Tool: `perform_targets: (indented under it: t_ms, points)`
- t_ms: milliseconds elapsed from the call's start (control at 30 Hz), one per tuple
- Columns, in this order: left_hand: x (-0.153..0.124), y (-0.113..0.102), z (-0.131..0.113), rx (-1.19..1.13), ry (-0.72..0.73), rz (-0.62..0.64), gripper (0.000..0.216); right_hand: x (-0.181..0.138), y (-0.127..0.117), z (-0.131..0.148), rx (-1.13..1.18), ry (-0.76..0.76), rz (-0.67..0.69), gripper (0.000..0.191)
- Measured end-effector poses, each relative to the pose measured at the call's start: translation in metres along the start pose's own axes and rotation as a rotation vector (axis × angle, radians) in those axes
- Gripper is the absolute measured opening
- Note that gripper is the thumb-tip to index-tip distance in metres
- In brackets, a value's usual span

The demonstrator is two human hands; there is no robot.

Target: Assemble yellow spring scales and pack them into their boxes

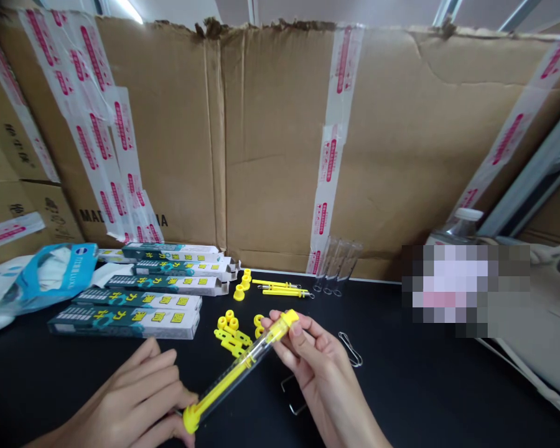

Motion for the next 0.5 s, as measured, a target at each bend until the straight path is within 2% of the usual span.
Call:
perform_targets:
  t_ms: [67,133,167,200,300,367,500]
  points:
    - [0.003,-0.004,-0.002,-0.005,0.007,-0.025,0.038,0.0,-0.002,-0.001,-0.002,-0.005,-0.014,0.013]
    - [0.008,-0.008,-0.004,-0.006,0.003,0.002,0.037,0.0,-0.003,-0.002,0.004,-0.008,-0.018,0.013]
    - [0.01,-0.011,-0.006,-0.004,-0.003,0.032,0.036,0.0,-0.004,-0.002,0.008,-0.008,-0.019,0.014]
    - [0.012,-0.009,-0.006,0.001,-0.03,0.141,0.031,0.0,-0.004,-0.003,0.011,-0.008,-0.022,0.015]
    - [0.014,-0.009,-0.007,-0.013,-0.084,0.257,0.017,0.0,-0.004,-0.004,0.035,-0.008,-0.034,0.013]
    - [0.012,-0.007,-0.006,-0.02,-0.131,0.293,0.02,0.001,-0.003,-0.004,0.052,0.004,-0.052,0.008]
    - [0.007,0.002,-0.002,-0.021,-0.214,0.363,0.026,0.002,0.002,-0.003,0.043,0.05,-0.046,0.025]
Point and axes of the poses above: each hand's wrist, its own x-axis towards the middle knuckle, its own y-axis out of the palm, z = x × y, the point moved 5 cm from there along x, towards the middle knuckle, and after that the axes turned 1 degree about -y, right-handed, at the moved point
